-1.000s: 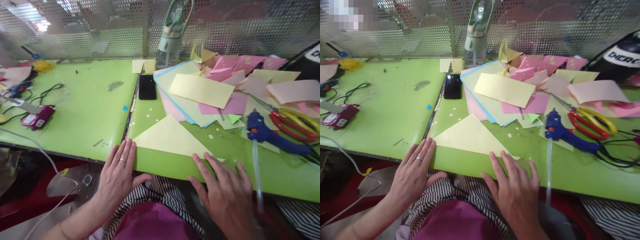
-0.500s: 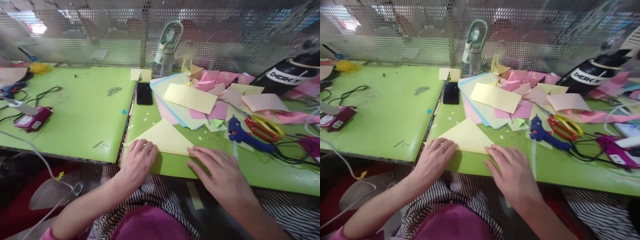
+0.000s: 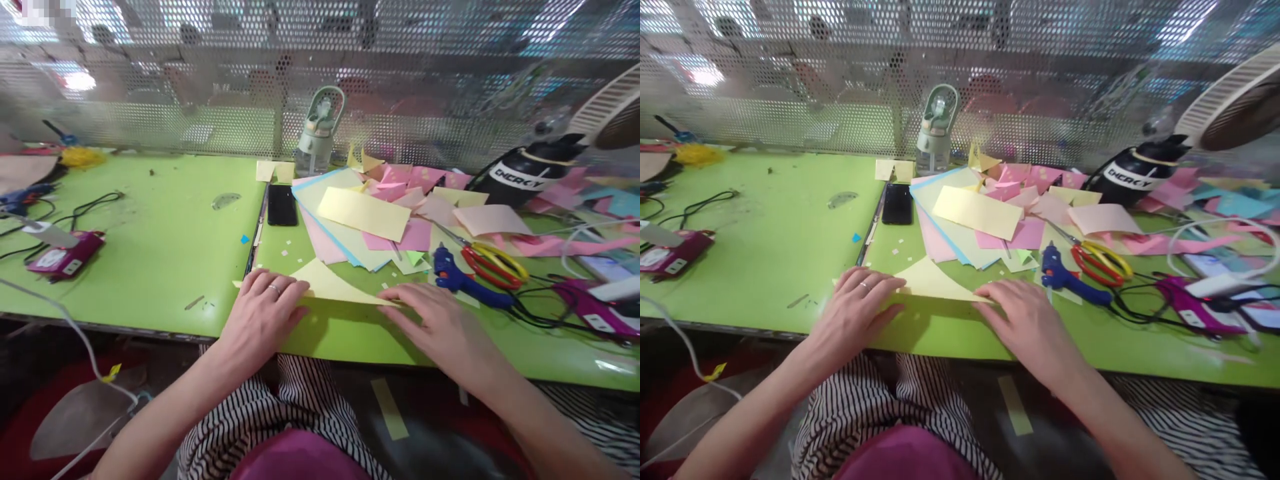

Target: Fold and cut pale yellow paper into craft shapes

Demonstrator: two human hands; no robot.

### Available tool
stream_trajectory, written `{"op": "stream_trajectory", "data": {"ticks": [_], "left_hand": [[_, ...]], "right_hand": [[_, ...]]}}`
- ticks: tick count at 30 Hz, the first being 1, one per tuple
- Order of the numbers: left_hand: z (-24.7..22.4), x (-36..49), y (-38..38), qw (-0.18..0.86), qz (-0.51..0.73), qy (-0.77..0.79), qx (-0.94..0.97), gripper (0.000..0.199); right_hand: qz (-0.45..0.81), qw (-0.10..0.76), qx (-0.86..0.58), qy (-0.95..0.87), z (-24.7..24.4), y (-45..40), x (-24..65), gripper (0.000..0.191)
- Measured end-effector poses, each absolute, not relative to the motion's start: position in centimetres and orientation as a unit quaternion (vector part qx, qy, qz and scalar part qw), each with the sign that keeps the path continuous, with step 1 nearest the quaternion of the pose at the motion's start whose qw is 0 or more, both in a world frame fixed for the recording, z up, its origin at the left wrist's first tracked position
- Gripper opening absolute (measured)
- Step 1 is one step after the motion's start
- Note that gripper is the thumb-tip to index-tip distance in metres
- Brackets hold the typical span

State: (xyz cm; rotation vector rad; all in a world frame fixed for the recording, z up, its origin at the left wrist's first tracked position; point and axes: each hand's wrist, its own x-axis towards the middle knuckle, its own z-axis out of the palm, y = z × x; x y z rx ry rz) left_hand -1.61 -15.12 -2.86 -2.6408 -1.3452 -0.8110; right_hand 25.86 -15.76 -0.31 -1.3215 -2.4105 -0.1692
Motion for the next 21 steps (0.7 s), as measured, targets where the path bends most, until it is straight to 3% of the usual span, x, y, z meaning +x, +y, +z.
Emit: {"op": "stream_trajectory", "data": {"ticks": [2,5,13,18,21], "left_hand": [[-2.2,-1.8,-14.6,0.045,-0.286,-0.417,-0.861,0.018],[-1.5,-1.9,-13.9,0.069,-0.309,-0.404,-0.859,0.008],[-1.6,-0.6,-14.7,0.227,-0.330,-0.368,-0.839,0.015],[-5.1,-0.5,-17.0,0.179,-0.295,-0.349,-0.871,0.014],[-6.3,-0.9,-17.9,0.147,-0.262,-0.352,-0.886,0.013]], "right_hand": [[-0.049,0.211,-0.476,-0.852,1.0,-15.7,25.7,0.026],[-0.071,0.221,-0.462,-0.856,2.5,-15.5,25.4,0.024],[-0.291,0.204,-0.418,-0.836,2.1,-16.4,24.4,0.012],[-0.243,0.180,-0.422,-0.855,-2.6,-18.9,24.2,0.022],[-0.186,0.185,-0.440,-0.859,-4.2,-19.7,24.1,0.019]]}}
